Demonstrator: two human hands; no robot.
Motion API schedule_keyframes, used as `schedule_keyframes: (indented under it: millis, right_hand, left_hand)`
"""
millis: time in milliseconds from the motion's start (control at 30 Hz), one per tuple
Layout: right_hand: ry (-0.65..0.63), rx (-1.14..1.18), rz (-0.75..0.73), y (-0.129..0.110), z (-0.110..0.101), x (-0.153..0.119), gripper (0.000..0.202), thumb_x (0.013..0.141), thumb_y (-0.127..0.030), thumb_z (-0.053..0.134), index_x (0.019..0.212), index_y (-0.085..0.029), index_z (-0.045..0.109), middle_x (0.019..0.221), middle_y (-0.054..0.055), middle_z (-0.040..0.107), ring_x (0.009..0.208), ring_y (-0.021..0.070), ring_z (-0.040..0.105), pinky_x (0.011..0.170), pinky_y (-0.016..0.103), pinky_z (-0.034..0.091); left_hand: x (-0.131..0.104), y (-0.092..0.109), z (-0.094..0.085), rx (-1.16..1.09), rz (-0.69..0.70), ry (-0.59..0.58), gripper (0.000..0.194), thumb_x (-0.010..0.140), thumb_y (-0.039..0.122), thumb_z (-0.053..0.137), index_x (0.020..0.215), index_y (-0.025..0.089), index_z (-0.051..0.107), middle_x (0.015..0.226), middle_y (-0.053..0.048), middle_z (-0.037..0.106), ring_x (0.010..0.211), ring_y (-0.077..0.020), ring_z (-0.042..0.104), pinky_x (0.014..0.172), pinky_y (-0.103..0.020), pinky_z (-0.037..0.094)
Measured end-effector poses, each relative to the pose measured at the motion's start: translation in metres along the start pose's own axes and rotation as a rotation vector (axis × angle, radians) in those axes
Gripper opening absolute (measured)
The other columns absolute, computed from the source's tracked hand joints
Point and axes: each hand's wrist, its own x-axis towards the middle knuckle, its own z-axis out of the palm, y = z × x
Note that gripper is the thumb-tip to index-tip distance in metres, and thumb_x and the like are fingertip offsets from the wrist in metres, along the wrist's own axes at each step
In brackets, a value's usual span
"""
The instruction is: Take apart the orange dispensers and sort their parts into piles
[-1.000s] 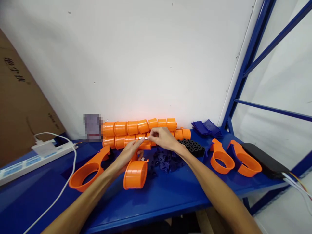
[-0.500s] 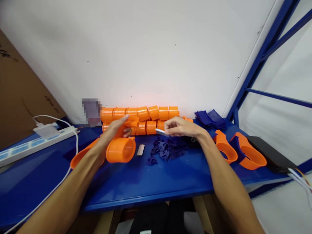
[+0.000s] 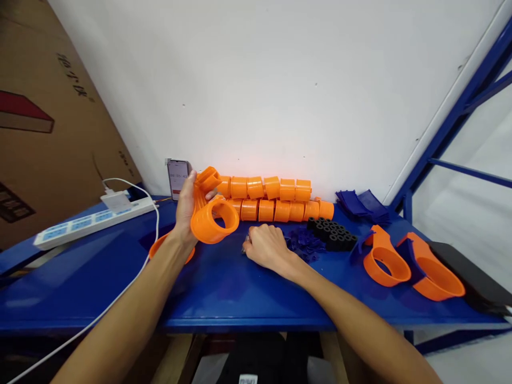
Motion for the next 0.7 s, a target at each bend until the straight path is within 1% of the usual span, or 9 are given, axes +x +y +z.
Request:
schedule_keyframes:
  millis: [133,200,300,400,467,500,567,600,700]
  right_hand:
    - [-0.03,-0.057,0.016,-0.002,0.007,0.002,0.024,0.088,-0.031,0.053,0.089,-0.019,0.074,0.087,0.013,0.076,0.081,0.0273,0.071,0.064,0.03,0.038]
    - [-0.023,-0.078,0.032,-0.004,0.01,0.004,0.025,0.087,-0.032,0.054,0.087,-0.018,0.075,0.086,0.013,0.076,0.081,0.0277,0.071,0.064,0.03,0.038]
    - [-0.009,-0.078,0.03,-0.007,0.015,0.006,0.024,0.086,-0.031,0.056,0.079,-0.017,0.074,0.082,0.013,0.075,0.077,0.0271,0.07,0.061,0.03,0.035]
    - [-0.003,0.044,-0.01,-0.004,0.013,0.01,0.027,0.089,-0.036,0.057,0.075,-0.018,0.072,0.076,0.009,0.074,0.071,0.0235,0.067,0.057,0.029,0.031]
    - [0.032,0.176,-0.034,0.003,0.008,0.013,0.028,0.093,-0.037,0.056,0.078,-0.019,0.072,0.074,0.005,0.072,0.068,0.0196,0.064,0.057,0.028,0.03]
    - [0.06,0.231,-0.043,0.008,0.005,0.014,0.026,0.094,-0.035,0.056,0.082,-0.019,0.072,0.076,0.003,0.072,0.069,0.0183,0.063,0.058,0.027,0.031]
    - [0.096,0.287,-0.09,0.017,0.001,0.016,0.016,0.092,-0.03,0.06,0.088,-0.019,0.071,0.085,0.003,0.073,0.078,0.0183,0.063,0.064,0.026,0.035]
    - [0.089,0.291,-0.133,0.021,0.0,0.016,0.013,0.089,-0.03,0.064,0.09,-0.019,0.071,0.091,0.004,0.073,0.085,0.0196,0.063,0.069,0.026,0.037]
    - [0.006,0.25,-0.27,0.027,0.003,0.014,0.02,0.081,-0.034,0.076,0.092,-0.019,0.071,0.104,0.007,0.071,0.101,0.0243,0.06,0.082,0.031,0.04]
  left_hand:
    - [0.002,-0.004,-0.002,-0.056,-0.039,-0.02,0.032,0.089,0.048,0.063,0.077,0.021,0.051,0.05,0.008,0.038,0.04,-0.0073,0.041,0.045,-0.019,0.045]
    - [0.002,-0.005,-0.002,-0.072,-0.04,-0.038,0.033,0.09,0.047,0.063,0.075,0.021,0.05,0.051,0.007,0.038,0.041,-0.0072,0.04,0.045,-0.019,0.045]
    - [0.002,-0.005,-0.002,-0.066,-0.017,-0.051,0.033,0.086,0.047,0.068,0.074,0.021,0.05,0.052,0.008,0.037,0.041,-0.0071,0.041,0.045,-0.018,0.043]
    - [0.002,-0.004,-0.003,-0.049,0.0,-0.06,0.034,0.085,0.048,0.069,0.075,0.022,0.05,0.052,0.008,0.038,0.042,-0.0071,0.042,0.044,-0.018,0.042]
    - [0.002,-0.004,-0.004,-0.049,-0.01,-0.057,0.035,0.085,0.049,0.069,0.075,0.021,0.05,0.052,0.008,0.038,0.042,-0.0068,0.042,0.045,-0.017,0.043]
    - [0.003,-0.005,-0.004,-0.051,-0.018,-0.054,0.036,0.084,0.05,0.069,0.075,0.022,0.05,0.052,0.008,0.038,0.041,-0.0067,0.041,0.044,-0.017,0.042]
    - [0.004,-0.005,-0.005,-0.05,-0.026,-0.052,0.037,0.084,0.051,0.07,0.076,0.022,0.049,0.052,0.008,0.038,0.041,-0.0065,0.041,0.044,-0.017,0.042]
    - [0.004,-0.006,-0.005,-0.047,-0.024,-0.052,0.036,0.084,0.051,0.07,0.076,0.022,0.049,0.052,0.008,0.038,0.041,-0.0064,0.041,0.044,-0.017,0.042]
    - [0.003,-0.007,-0.005,-0.042,-0.021,-0.048,0.034,0.086,0.049,0.068,0.077,0.022,0.05,0.051,0.008,0.038,0.041,-0.0066,0.04,0.044,-0.017,0.042]
